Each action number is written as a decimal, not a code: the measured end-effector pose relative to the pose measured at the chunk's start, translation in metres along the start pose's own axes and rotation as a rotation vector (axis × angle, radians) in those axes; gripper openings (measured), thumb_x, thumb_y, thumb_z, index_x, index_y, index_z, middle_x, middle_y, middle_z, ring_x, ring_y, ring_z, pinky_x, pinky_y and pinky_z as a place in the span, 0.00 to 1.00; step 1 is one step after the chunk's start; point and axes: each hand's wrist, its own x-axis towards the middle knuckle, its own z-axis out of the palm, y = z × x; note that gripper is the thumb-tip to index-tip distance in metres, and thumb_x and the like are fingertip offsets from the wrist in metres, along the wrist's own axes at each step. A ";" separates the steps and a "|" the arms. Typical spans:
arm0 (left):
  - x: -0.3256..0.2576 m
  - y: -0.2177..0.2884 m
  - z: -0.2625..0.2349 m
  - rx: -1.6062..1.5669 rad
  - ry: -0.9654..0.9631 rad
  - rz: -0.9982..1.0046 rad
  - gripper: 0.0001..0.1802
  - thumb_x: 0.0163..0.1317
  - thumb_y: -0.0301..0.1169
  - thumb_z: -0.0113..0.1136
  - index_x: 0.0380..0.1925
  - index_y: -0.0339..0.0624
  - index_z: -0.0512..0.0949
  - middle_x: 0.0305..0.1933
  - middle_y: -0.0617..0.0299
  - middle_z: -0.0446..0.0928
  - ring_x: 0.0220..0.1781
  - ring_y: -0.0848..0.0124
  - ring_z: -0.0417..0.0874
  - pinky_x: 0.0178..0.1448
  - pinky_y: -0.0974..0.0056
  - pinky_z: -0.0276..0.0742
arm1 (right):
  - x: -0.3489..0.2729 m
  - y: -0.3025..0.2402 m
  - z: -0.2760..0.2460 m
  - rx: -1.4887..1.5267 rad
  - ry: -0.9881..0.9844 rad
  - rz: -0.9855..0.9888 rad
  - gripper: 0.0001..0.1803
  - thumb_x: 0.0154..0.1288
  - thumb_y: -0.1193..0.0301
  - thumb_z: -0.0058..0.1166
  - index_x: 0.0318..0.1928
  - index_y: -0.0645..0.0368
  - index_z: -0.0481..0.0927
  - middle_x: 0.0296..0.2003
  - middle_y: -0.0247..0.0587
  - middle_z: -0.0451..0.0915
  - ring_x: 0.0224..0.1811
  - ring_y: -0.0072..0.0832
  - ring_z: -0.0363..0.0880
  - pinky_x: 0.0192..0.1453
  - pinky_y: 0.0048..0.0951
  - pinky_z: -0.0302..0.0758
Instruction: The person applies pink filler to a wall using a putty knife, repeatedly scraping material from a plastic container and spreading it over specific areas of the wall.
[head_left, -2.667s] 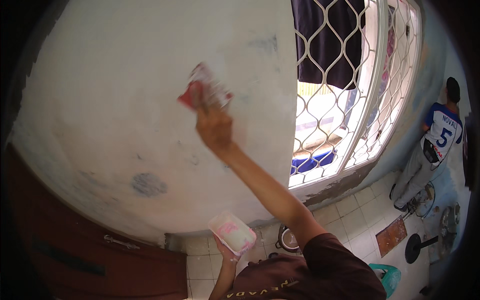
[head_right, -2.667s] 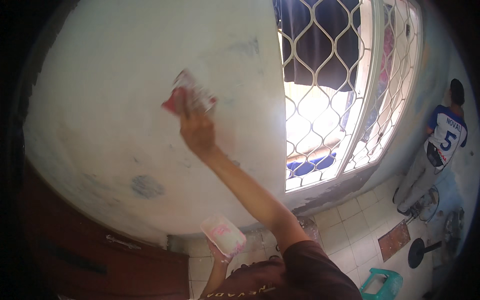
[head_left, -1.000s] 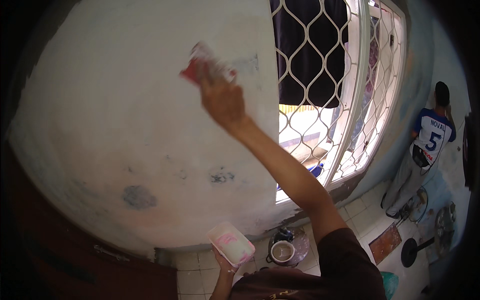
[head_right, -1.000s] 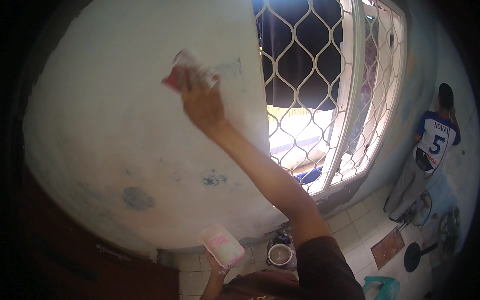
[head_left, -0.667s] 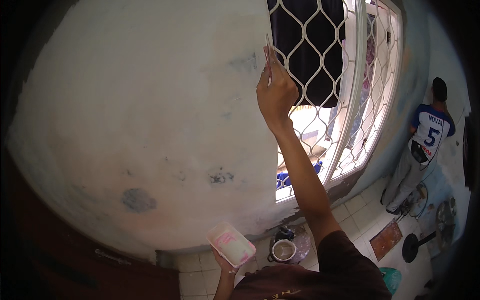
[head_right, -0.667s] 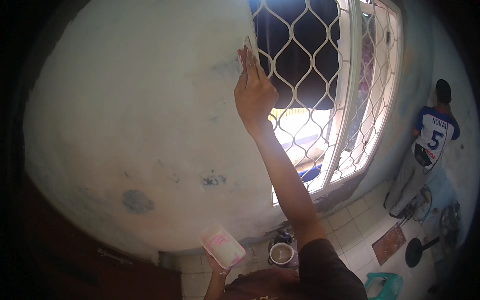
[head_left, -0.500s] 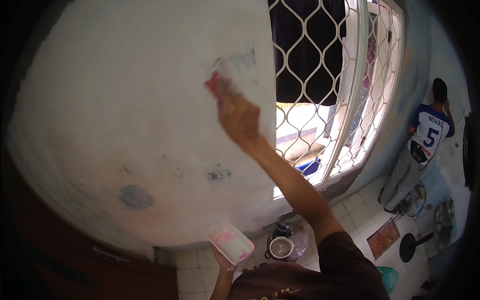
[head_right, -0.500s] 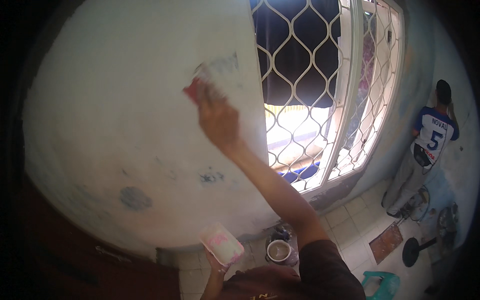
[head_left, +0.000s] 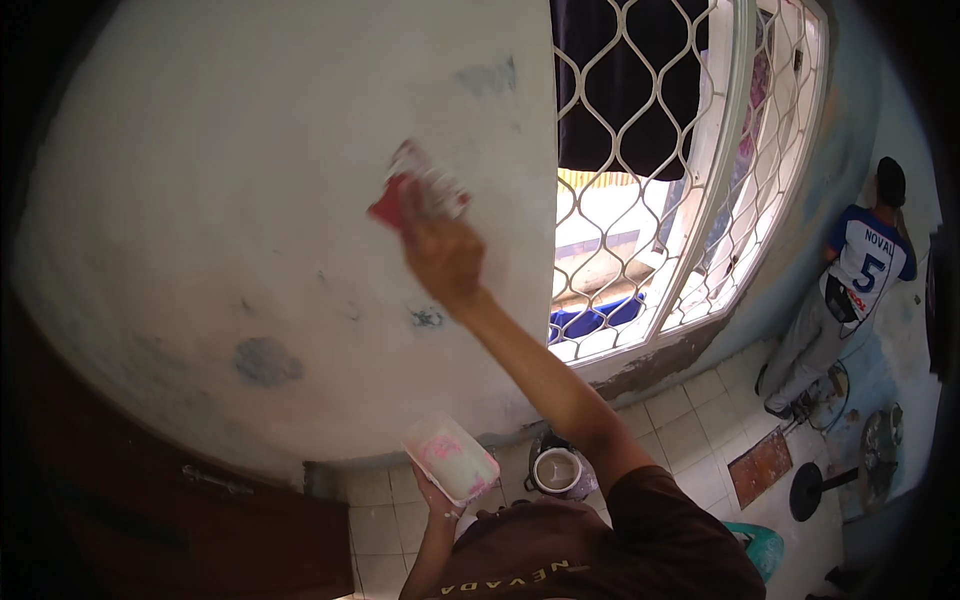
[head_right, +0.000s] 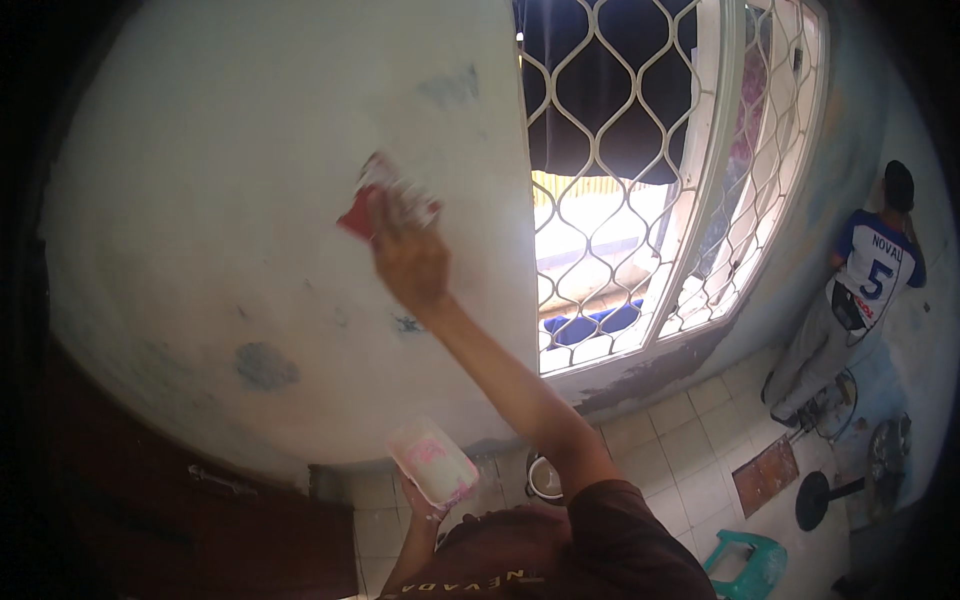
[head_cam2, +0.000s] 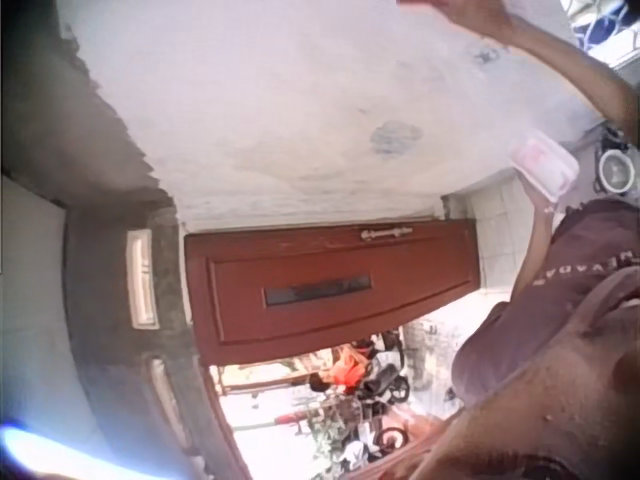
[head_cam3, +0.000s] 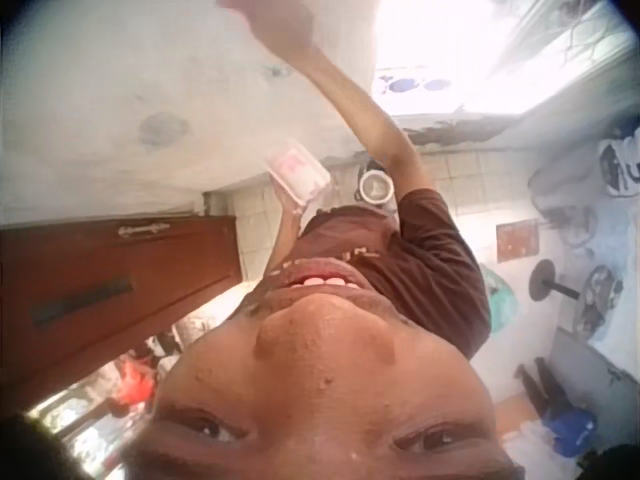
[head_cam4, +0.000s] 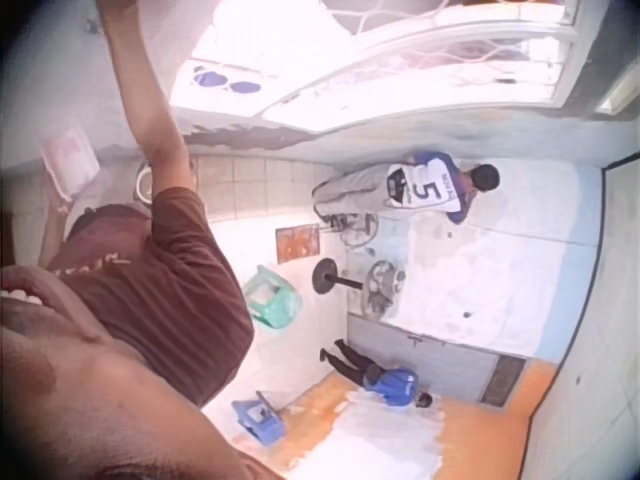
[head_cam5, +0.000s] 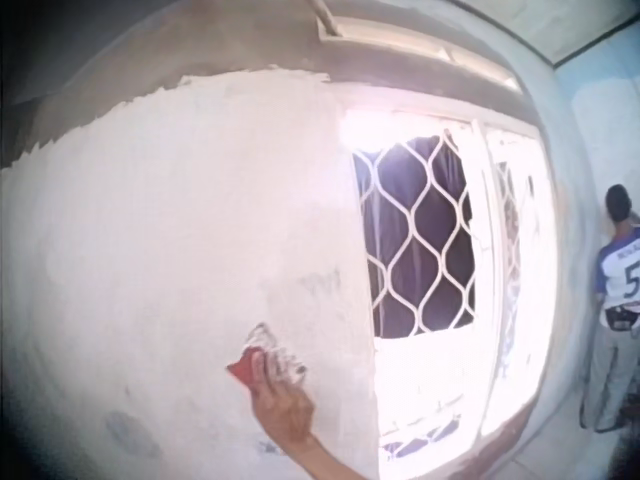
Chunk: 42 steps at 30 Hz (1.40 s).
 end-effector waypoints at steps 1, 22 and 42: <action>0.000 0.001 -0.001 0.007 0.002 -0.004 0.39 0.75 0.67 0.43 0.70 0.50 0.71 0.63 0.55 0.80 0.64 0.49 0.84 0.65 0.35 0.83 | -0.020 -0.022 0.004 0.073 -0.071 -0.028 0.33 0.63 0.71 0.64 0.70 0.57 0.78 0.65 0.53 0.82 0.57 0.40 0.89 0.65 0.52 0.82; 0.009 0.014 -0.017 -0.039 0.055 0.099 0.40 0.73 0.70 0.44 0.68 0.50 0.72 0.62 0.54 0.81 0.61 0.49 0.85 0.64 0.38 0.84 | -0.044 -0.006 -0.020 0.248 0.141 0.093 0.33 0.62 0.80 0.66 0.70 0.49 0.82 0.57 0.40 0.89 0.46 0.34 0.91 0.52 0.34 0.87; 0.020 0.051 -0.004 0.084 -0.040 0.046 0.38 0.76 0.67 0.43 0.71 0.51 0.70 0.66 0.56 0.79 0.66 0.51 0.82 0.68 0.37 0.82 | 0.081 0.051 -0.056 0.165 0.436 0.393 0.23 0.68 0.81 0.61 0.61 0.51 0.87 0.51 0.38 0.90 0.42 0.34 0.90 0.45 0.33 0.87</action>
